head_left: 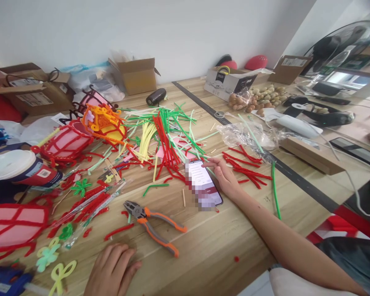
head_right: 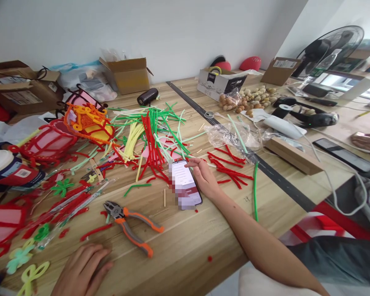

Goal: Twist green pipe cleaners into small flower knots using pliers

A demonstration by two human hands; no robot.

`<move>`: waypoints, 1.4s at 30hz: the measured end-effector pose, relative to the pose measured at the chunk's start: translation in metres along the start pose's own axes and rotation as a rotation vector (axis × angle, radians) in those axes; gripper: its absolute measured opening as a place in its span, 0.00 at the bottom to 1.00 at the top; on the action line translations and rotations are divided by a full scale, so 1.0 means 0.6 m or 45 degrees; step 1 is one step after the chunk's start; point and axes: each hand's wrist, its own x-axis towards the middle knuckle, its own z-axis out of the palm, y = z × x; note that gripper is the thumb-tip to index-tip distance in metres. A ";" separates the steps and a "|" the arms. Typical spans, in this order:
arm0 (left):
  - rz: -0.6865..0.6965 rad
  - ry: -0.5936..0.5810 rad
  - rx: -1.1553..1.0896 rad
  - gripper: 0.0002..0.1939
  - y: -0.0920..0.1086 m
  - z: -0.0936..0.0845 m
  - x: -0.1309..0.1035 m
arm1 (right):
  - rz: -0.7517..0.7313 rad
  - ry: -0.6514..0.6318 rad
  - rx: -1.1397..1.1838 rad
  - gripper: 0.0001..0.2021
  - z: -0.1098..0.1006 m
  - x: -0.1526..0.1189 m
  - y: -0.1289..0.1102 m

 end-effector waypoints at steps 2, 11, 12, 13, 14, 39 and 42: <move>-0.002 -0.002 -0.006 0.14 0.000 0.001 -0.002 | 0.005 -0.005 -0.003 0.22 0.000 0.000 0.000; -0.006 -0.012 0.000 0.14 -0.001 0.004 -0.002 | -0.001 -0.006 0.010 0.23 -0.001 0.001 -0.002; -0.005 -0.009 0.000 0.14 -0.001 0.003 -0.002 | 0.001 -0.007 0.010 0.23 -0.001 0.001 -0.003; -0.004 -0.004 0.000 0.14 -0.001 0.003 -0.002 | 0.004 -0.009 0.012 0.23 -0.001 0.001 -0.004; -0.006 0.001 0.000 0.14 0.000 0.003 -0.002 | 0.006 -0.012 0.015 0.23 -0.001 0.001 -0.005; 0.002 -0.005 0.009 0.13 0.001 0.001 0.002 | -0.001 -0.063 -0.004 0.24 -0.002 0.002 -0.003; 0.007 -0.015 0.020 0.13 0.001 0.003 0.000 | -0.013 -0.059 0.010 0.25 -0.002 0.001 -0.003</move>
